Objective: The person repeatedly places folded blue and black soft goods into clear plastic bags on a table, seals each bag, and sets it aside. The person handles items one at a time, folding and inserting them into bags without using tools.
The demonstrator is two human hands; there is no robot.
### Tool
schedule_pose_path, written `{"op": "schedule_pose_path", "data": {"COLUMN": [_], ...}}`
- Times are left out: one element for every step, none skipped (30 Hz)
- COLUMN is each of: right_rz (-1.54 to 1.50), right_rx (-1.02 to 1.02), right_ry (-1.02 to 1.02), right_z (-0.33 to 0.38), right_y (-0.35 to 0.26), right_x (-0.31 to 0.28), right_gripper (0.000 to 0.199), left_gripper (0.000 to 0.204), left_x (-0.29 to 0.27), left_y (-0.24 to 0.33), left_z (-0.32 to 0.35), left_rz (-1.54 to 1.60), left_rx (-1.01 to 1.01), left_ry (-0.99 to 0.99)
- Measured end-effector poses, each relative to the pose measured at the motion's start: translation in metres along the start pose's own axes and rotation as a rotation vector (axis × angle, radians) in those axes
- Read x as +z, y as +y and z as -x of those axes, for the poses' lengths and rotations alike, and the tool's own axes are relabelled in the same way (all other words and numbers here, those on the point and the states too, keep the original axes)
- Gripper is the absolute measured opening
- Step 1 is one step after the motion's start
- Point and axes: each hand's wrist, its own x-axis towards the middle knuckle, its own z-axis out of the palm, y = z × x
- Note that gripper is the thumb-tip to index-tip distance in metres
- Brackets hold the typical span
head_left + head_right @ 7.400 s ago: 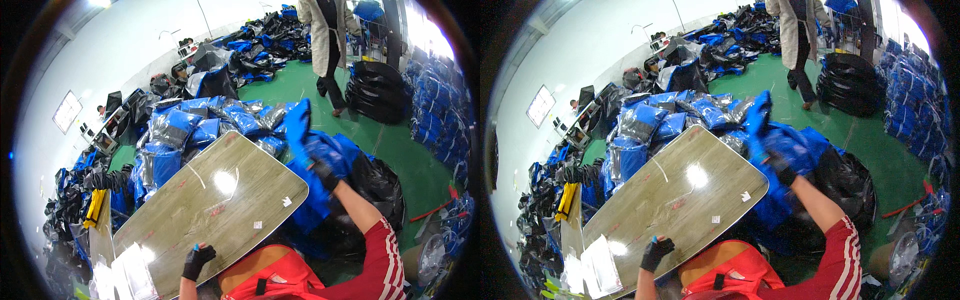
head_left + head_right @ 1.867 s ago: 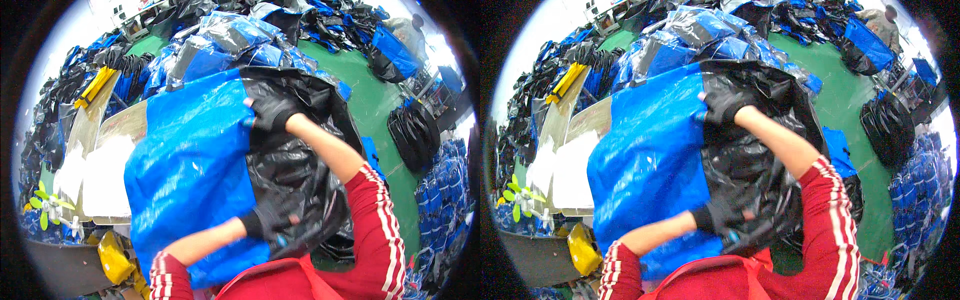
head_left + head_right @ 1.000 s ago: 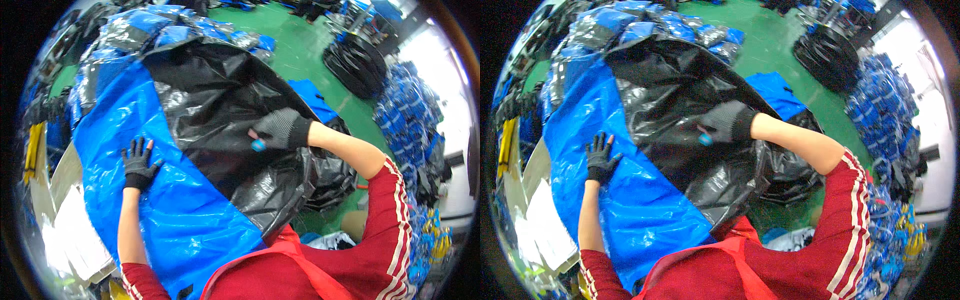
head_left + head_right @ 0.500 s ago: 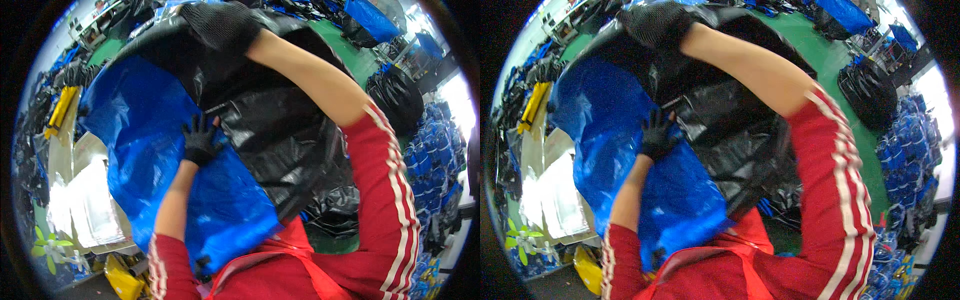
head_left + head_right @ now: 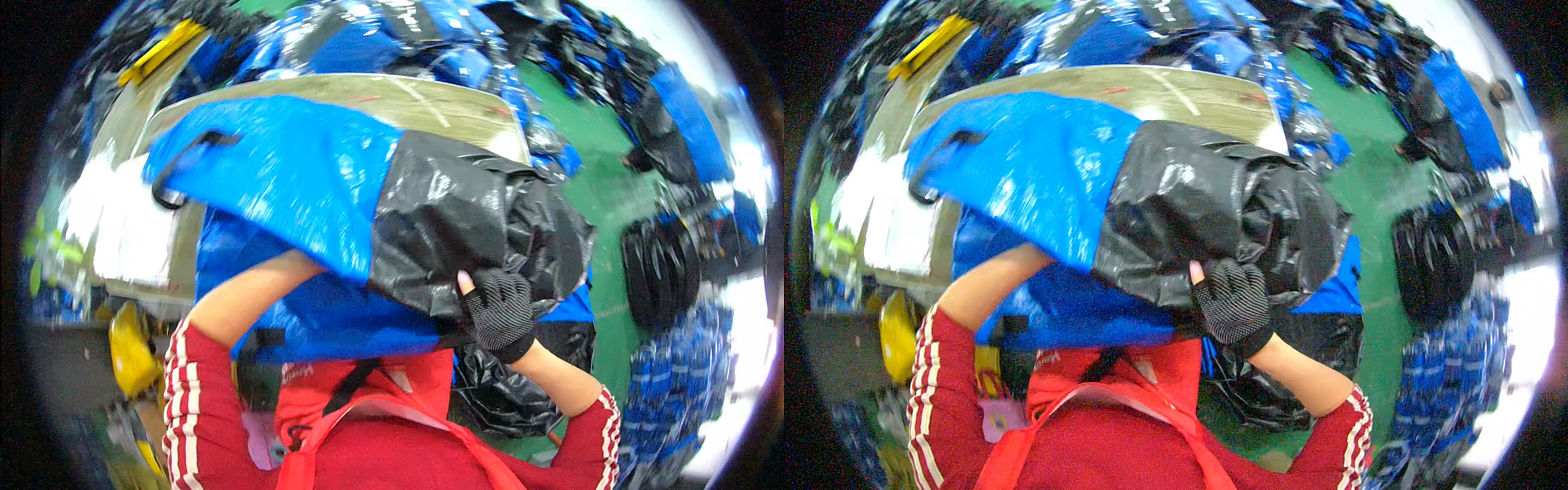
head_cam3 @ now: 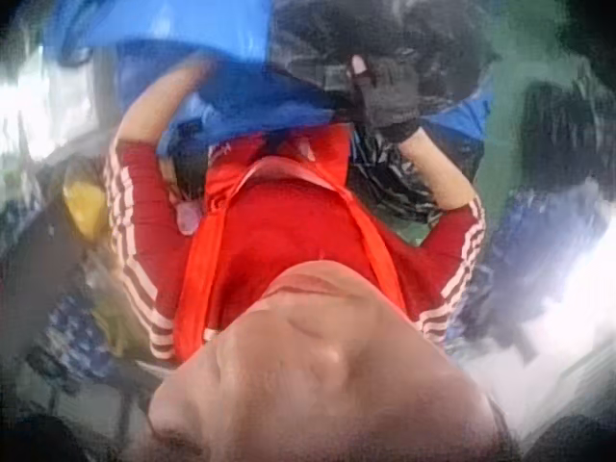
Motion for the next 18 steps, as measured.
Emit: {"op": "schedule_pose_path", "data": {"right_rz": [-0.017,-0.027,-0.005,0.000,-0.075,-0.107,-0.183,-0.251,-0.253,-0.228,-0.211,-0.161,-0.238,-0.290,-0.385,-0.488,-0.636,-0.790], "right_rx": [0.065,0.067,0.057,0.036,0.012,-0.110,-0.233,-0.349,-0.450,-0.476,-0.485,-0.465,-0.441,-0.386,-0.394,-0.226,-0.125,-0.020], "right_ry": [0.081,0.141,0.020,-0.044,-0.181,-0.267,-0.296,-0.427,-0.465,-0.528,-0.574,-0.699,-0.627,-0.635,-0.605,-0.546,-0.455,-0.371], "right_z": [-0.012,-0.021,-0.033,-0.042,-0.047,-0.050,-0.045,-0.040,-0.026,-0.012,-0.002,0.005,0.007,0.008,0.003,-0.005,-0.014,-0.024], "right_y": [-0.008,-0.011,-0.013,-0.008,-0.002,0.007,0.021,0.037,0.054,0.068,0.077,0.087,0.093,0.096,0.101,0.101,0.105,0.107], "right_x": [0.003,0.007,0.016,0.025,0.033,0.041,0.042,0.043,0.035,0.026,0.022,0.015,0.012,0.009,0.005,0.003,-0.002,-0.005], "right_gripper": [0.045,0.043,0.043,0.044,0.045,0.045,0.049,0.053,0.061,0.068,0.066,0.065,0.060,0.055,0.050,0.047,0.044,0.041], "left_gripper": [0.070,0.070,0.069,0.068,0.069,0.069,0.070,0.070,0.070,0.070,0.064,0.058,0.056,0.054,0.053,0.051,0.045,0.043], "left_x": [-0.003,-0.005,-0.005,-0.005,0.000,0.005,0.010,0.016,0.019,0.023,0.022,0.020,0.015,0.007,-0.002,-0.013,-0.024,-0.031], "left_y": [0.016,0.024,0.030,0.030,0.019,0.007,-0.002,-0.014,-0.022,-0.029,-0.034,-0.035,-0.036,-0.034,-0.035,-0.037,-0.042,-0.047], "left_z": [0.024,0.052,0.077,0.107,0.121,0.136,0.151,0.160,0.168,0.173,0.175,0.176,0.172,0.169,0.159,0.151,0.138,0.125], "left_rz": [0.023,-0.126,-0.202,-0.284,-0.313,-0.335,-0.352,-0.318,-0.276,-0.256,-0.052,0.080,0.038,-0.044,-0.123,-0.148,-0.339,-0.376], "left_rx": [-0.093,-0.228,-0.332,-0.514,-0.436,-0.400,-0.374,-0.362,-0.354,-0.284,-0.393,-0.391,-0.390,-0.347,-0.301,-0.248,-0.182,-0.489], "left_ry": [-0.087,-0.109,-0.047,-0.133,-0.014,0.023,0.047,0.048,0.039,0.071,0.194,0.390,0.373,0.367,0.369,0.426,0.435,-0.076]}}
